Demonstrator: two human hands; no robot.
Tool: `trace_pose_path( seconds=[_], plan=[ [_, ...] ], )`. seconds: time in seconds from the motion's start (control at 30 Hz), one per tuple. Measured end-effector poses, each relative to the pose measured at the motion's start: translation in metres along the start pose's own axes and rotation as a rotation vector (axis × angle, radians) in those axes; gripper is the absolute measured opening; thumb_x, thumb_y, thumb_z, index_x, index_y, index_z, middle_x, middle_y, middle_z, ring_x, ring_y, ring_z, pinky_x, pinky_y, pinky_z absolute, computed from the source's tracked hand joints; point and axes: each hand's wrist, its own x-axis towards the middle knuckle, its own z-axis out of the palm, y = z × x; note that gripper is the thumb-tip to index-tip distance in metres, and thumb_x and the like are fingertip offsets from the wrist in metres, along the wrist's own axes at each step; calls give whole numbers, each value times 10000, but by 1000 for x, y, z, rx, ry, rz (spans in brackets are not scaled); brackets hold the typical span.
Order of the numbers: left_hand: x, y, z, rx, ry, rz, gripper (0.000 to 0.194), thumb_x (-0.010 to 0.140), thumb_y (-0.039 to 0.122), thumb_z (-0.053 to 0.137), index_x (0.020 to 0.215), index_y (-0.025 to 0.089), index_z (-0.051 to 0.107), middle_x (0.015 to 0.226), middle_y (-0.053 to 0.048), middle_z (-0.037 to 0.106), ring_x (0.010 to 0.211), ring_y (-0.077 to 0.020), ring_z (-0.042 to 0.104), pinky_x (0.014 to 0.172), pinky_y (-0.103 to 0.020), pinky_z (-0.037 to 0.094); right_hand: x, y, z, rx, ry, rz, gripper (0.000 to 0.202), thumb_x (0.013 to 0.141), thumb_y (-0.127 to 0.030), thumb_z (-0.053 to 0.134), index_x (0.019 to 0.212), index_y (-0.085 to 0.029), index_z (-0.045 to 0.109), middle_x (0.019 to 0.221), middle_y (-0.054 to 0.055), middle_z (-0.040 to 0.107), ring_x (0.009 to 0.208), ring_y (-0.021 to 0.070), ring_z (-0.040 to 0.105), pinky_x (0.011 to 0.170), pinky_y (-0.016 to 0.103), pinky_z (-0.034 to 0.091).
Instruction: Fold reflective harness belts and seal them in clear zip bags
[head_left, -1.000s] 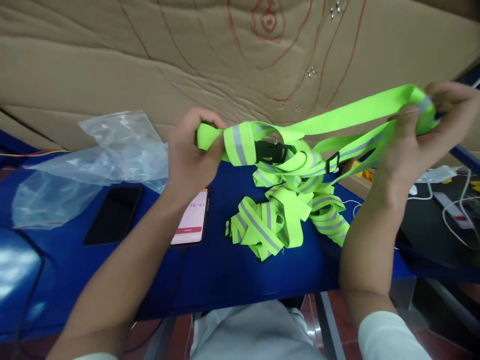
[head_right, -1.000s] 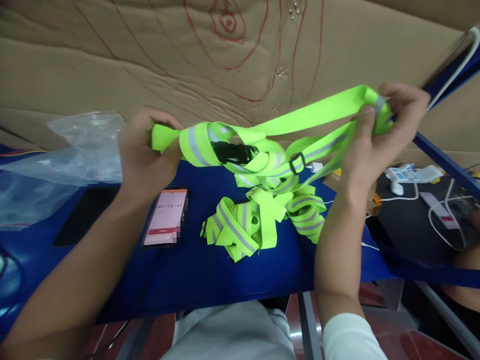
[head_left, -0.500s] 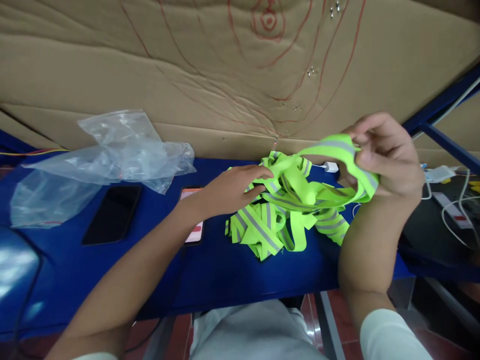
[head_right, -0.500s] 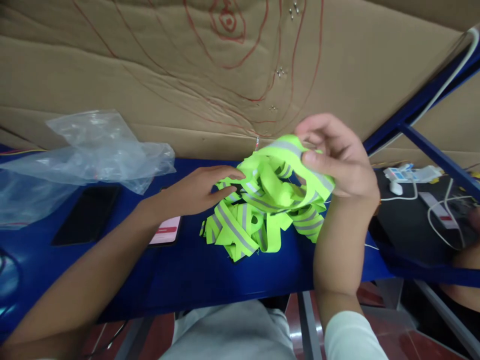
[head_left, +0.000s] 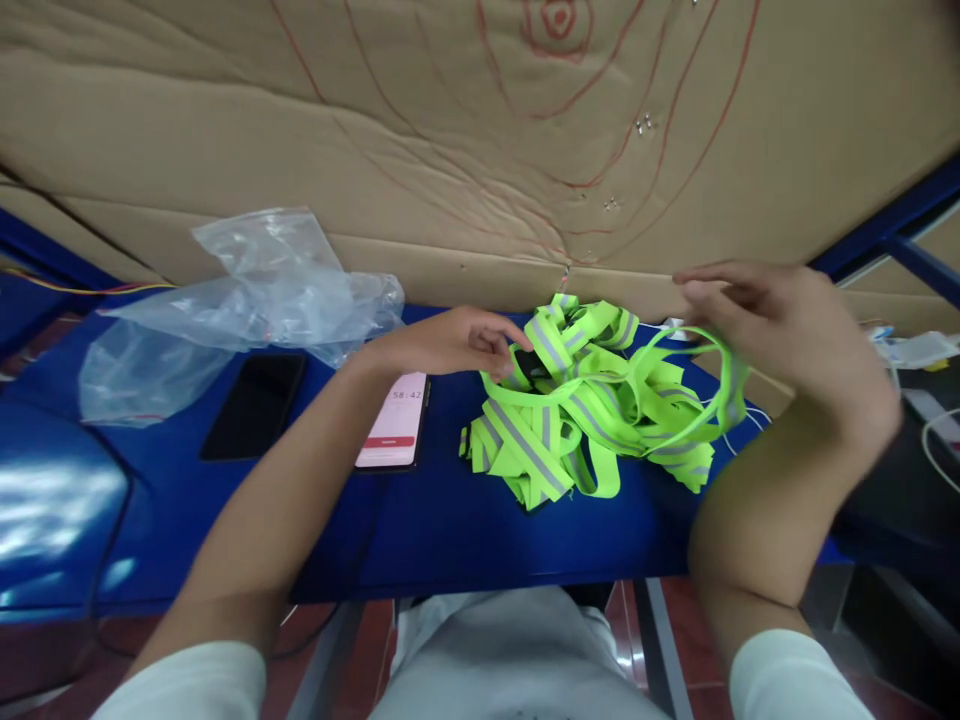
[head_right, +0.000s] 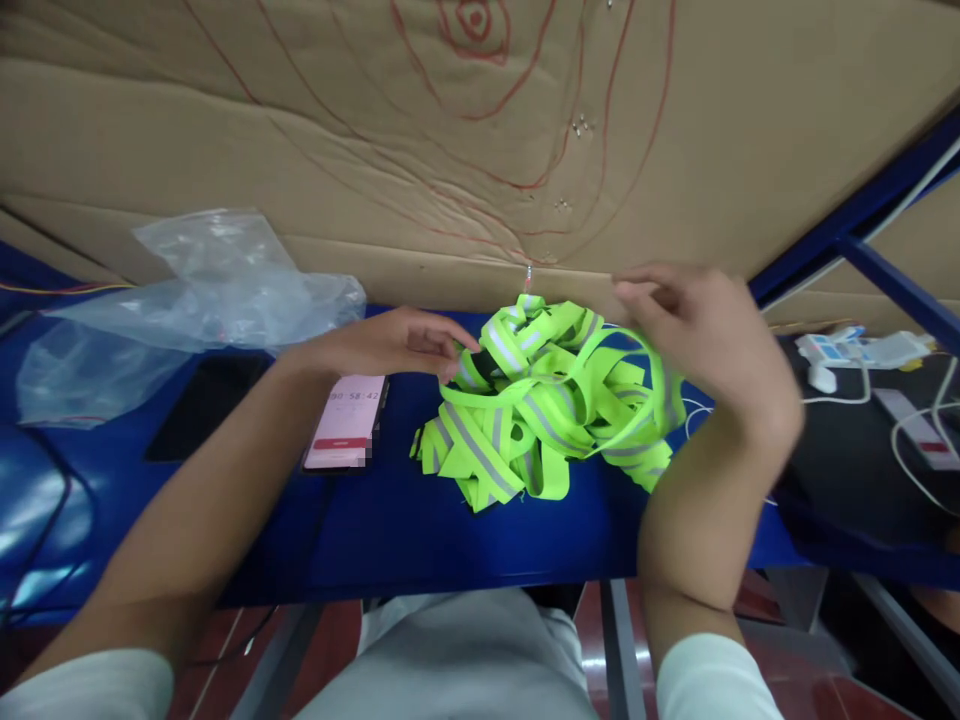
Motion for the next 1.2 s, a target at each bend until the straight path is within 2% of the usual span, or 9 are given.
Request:
trace_pose_path(
  seconds=[0.1,0.2,0.33,0.5,0.57,0.7,0.93,1.1,1.2],
  plan=[
    [-4,7,-2,-1,69,-49,353,922,361,630,1238,217,687,886,-29,759,651,-149,723,623,-240,541,22,-9,49,17,-49,-153,328,996,-352,569,1243,-216,736,1206,93,763,1043,275,734,966,428,545],
    [-3,8,2,104,183,-93,310,948,350,580,1205,222,695,829,-9,743,453,-97,600,489,-217,455,38,-15,98,31,-332,-345,508,945,-325,655,1445,-261,591,1522,74,577,1427,292,520,1195,467,393],
    [7,1,12,276,374,44,273,931,325,601,1155,209,704,1020,-45,766,768,-155,703,726,-271,548,41,-18,131,-213,-645,-171,757,840,-263,764,1541,-217,481,1535,164,544,1433,395,490,1167,594,353],
    [17,-10,26,422,390,166,623,902,315,646,1485,187,467,1496,-143,569,1362,-271,561,1136,-415,442,39,-18,113,-11,-469,-395,388,908,-197,607,1284,-227,699,1218,78,741,1122,292,686,988,388,473],
    [19,-11,29,432,327,65,666,884,339,673,1492,188,448,1410,-139,638,1275,-290,629,1041,-398,498,37,-24,99,97,-369,-428,342,914,-187,578,1218,-242,726,1138,62,741,1035,262,687,922,364,492],
    [18,-5,28,519,283,-98,323,926,415,610,1171,216,676,1059,-63,761,938,-264,723,816,-344,522,30,-31,69,228,-314,-421,272,930,-182,535,1080,-286,737,1121,33,731,1066,244,670,960,374,506],
    [9,1,23,856,577,124,210,945,281,563,1095,209,691,1166,-91,667,1036,-255,672,870,-349,513,11,-6,31,114,-707,-254,251,933,-421,656,1143,-339,765,1061,-14,785,935,242,737,838,364,568],
    [4,14,30,1102,696,386,140,951,218,571,1029,212,687,1191,-97,669,1031,-250,659,856,-373,509,5,-32,41,160,-275,-381,524,944,-509,681,1426,-315,617,1448,31,643,1313,303,620,1113,450,486],
    [-2,23,33,1217,850,498,100,956,210,580,946,232,677,1104,-54,708,965,-220,668,827,-358,504,9,-39,59,57,-259,-389,659,903,-480,738,1486,-237,546,1453,111,631,1314,352,613,1103,506,485]
  ],
)
